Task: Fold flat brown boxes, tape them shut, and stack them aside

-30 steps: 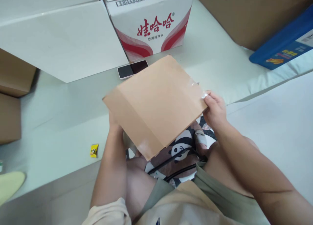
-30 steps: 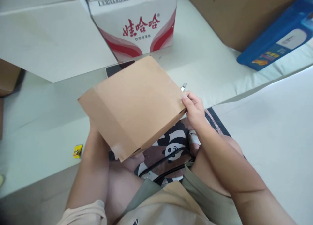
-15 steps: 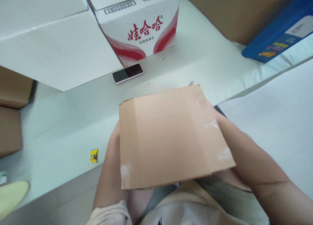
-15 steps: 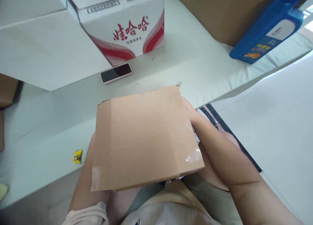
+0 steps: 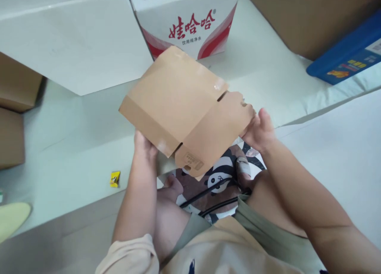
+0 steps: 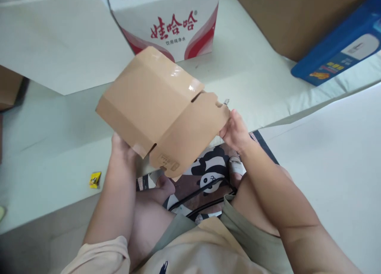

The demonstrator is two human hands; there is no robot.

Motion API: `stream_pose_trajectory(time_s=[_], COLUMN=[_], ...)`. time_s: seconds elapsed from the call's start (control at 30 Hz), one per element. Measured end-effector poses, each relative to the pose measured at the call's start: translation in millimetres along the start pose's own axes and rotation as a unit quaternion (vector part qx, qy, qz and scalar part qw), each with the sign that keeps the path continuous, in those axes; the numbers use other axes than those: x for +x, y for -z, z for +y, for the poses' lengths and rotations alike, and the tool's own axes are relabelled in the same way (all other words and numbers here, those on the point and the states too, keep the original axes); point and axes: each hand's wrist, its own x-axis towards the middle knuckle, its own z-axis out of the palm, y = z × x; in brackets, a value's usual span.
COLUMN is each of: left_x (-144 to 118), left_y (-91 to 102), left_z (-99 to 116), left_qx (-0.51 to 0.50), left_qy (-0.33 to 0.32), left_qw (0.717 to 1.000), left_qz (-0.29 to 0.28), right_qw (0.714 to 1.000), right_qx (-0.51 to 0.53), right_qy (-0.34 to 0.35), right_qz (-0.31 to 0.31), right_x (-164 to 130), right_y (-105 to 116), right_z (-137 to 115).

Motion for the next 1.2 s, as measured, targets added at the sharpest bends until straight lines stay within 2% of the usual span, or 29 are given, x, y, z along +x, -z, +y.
stream_pose_trajectory(time_s=[0.07,0.13,0.2,0.3,0.4,0.53,0.6,0.67,0.77,0.83,0.93,1.1,1.2], left_x=[-3,-9,-13,-15,-13,-15,-18,-21,-24,-24,-22,-19,-18], left_y=[-7.7,-14.7,-17.6,-14.7,-11.4,-13.1,-13.9,-13.9,-14.1,-15.4,-18.9,-24.1,-25.1], left_z=[8,14,18,18,17,23,29,34,39,40,38,36,36], left_qx=[-0.045,-0.086,-0.089,-0.077,-0.086,-0.120,-0.123,-0.121,-0.127,-0.130,-0.130,-0.120,-0.119], left_qy=[-0.031,-0.072,-0.081,-0.056,-0.024,0.025,0.047,0.062,0.071,0.072,0.072,0.077,0.084], left_qw=[0.998,0.994,0.993,0.995,0.995,0.992,0.990,0.990,0.989,0.988,0.988,0.989,0.988], left_qz=[0.019,0.013,0.017,0.042,0.039,0.037,0.039,0.039,0.038,0.036,0.038,0.038,0.042], right_qw=[1.000,0.999,0.998,0.998,0.996,0.996,0.991,0.973,0.914,0.861,0.780,0.713,0.696], right_qx=[-0.011,-0.034,-0.044,-0.041,-0.043,-0.029,-0.019,-0.016,-0.038,-0.106,-0.269,-0.464,-0.530], right_qy=[-0.017,-0.032,-0.030,-0.014,0.002,0.020,0.043,0.098,0.211,0.254,0.234,0.162,0.154], right_qz=[0.004,0.008,0.021,0.048,0.073,0.087,0.129,0.206,0.345,0.427,0.514,0.500,0.460], right_x=[-1,-2,-3,-8,-18,-31,-36,-40,-36,-18,33,143,197], right_y=[-8,-15,-20,-26,-34,-39,-32,-18,7,23,38,35,30], right_z=[7,13,17,19,14,-12,-33,-55,-87,-106,-130,-152,-154])
